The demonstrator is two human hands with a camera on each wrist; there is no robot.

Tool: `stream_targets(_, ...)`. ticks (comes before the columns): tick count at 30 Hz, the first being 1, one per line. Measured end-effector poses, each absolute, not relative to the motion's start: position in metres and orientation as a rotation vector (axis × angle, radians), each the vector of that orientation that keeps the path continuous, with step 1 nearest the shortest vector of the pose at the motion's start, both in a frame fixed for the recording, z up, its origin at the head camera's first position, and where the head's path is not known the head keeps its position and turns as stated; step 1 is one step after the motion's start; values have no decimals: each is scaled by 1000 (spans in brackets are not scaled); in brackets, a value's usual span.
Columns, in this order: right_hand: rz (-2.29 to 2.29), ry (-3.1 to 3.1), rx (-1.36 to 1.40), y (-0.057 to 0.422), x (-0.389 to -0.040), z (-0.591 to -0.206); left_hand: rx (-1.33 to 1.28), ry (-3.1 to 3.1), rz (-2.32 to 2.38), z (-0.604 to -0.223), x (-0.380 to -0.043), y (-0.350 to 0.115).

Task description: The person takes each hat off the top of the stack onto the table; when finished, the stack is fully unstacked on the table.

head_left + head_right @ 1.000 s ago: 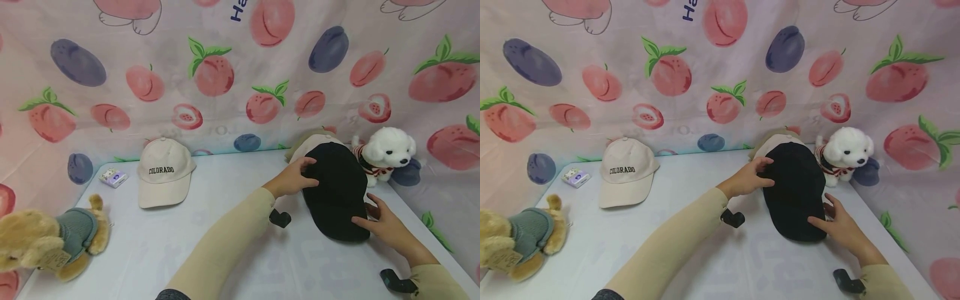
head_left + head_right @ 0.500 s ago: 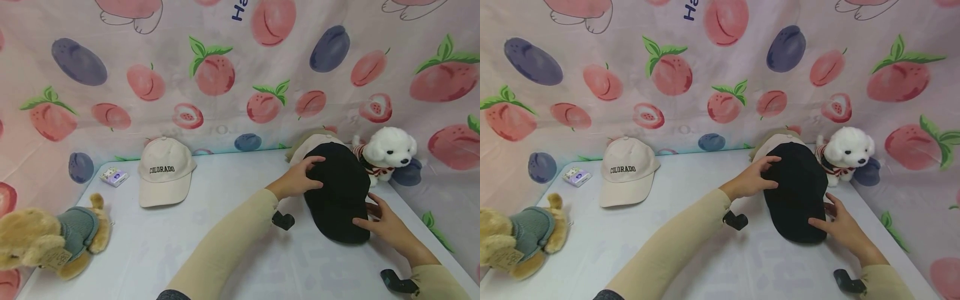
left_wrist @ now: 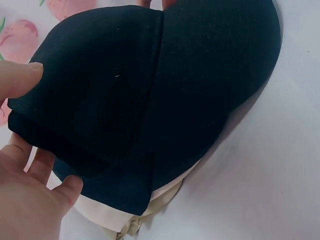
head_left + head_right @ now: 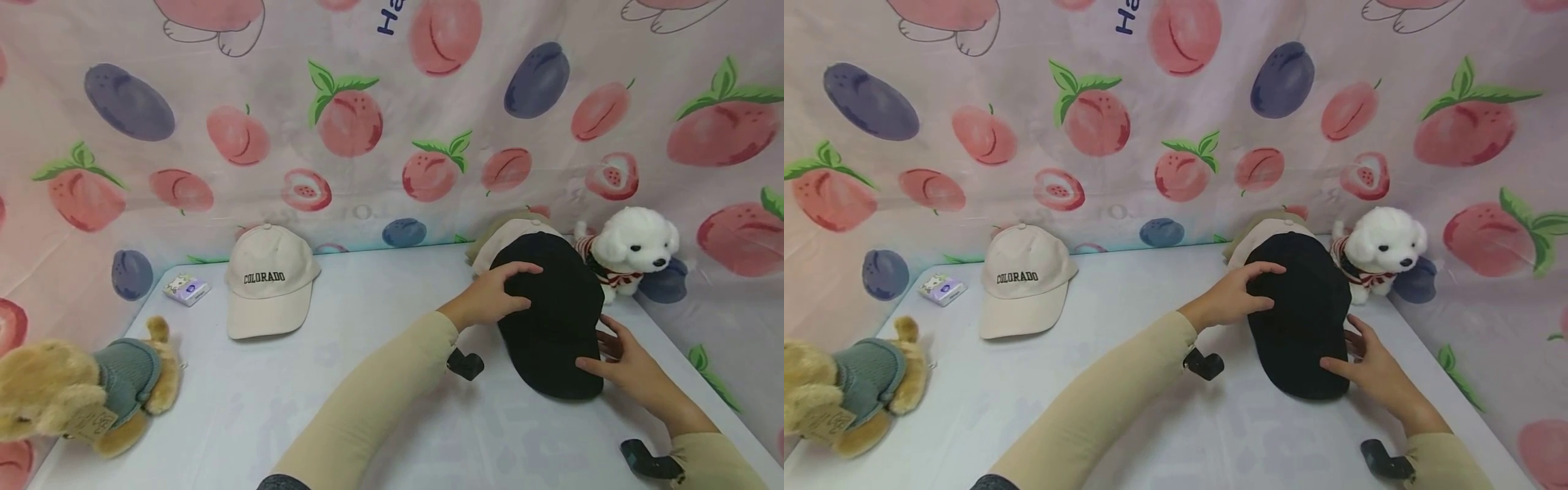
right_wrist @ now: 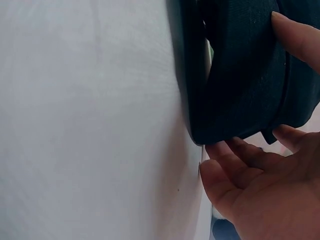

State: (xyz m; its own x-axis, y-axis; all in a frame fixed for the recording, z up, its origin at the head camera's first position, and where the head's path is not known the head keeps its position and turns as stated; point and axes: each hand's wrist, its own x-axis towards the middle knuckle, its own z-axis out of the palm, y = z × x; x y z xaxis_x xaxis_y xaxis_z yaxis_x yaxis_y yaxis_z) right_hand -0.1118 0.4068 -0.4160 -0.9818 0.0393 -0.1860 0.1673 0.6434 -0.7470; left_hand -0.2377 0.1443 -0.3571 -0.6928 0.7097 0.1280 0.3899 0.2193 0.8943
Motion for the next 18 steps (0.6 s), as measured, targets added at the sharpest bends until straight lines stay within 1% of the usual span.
stream_targets(18,-1245,2686,209,405,-107,-415,1010,2191,1496,-356,-233,142)
